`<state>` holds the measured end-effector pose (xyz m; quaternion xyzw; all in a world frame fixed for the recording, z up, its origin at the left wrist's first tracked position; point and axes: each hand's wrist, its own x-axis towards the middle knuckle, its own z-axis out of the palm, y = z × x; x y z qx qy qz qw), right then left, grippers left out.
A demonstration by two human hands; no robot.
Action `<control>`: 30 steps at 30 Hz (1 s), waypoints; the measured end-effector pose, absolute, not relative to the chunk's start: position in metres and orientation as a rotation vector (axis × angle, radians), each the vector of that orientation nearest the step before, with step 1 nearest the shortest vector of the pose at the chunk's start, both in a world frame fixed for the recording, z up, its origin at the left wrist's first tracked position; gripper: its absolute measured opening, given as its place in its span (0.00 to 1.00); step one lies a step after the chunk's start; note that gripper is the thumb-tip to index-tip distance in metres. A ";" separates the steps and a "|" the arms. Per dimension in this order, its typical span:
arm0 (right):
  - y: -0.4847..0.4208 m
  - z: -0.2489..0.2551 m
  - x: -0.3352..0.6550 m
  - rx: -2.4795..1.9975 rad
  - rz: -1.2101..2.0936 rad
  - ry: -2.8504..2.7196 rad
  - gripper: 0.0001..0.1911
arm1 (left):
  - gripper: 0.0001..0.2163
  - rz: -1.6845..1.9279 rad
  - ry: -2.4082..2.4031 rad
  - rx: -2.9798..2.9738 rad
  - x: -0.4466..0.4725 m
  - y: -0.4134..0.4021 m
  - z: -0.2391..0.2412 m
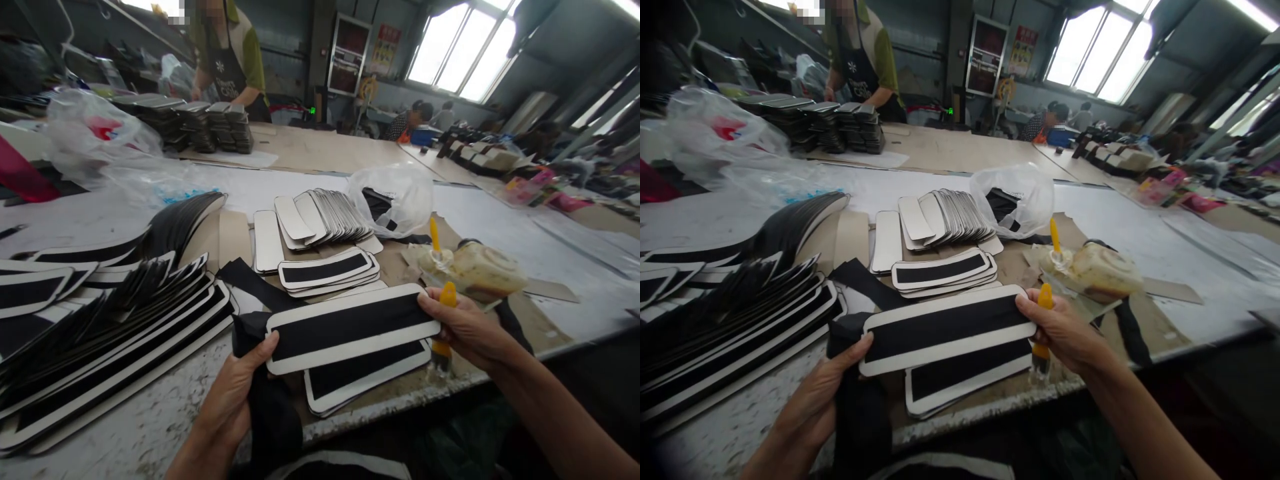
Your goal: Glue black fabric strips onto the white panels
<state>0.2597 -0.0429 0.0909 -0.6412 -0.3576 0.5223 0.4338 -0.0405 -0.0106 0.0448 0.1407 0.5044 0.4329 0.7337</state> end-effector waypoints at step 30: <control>-0.075 0.041 0.318 -2.368 0.509 -1.647 0.20 | 0.20 0.435 1.393 0.857 -0.043 -0.030 0.009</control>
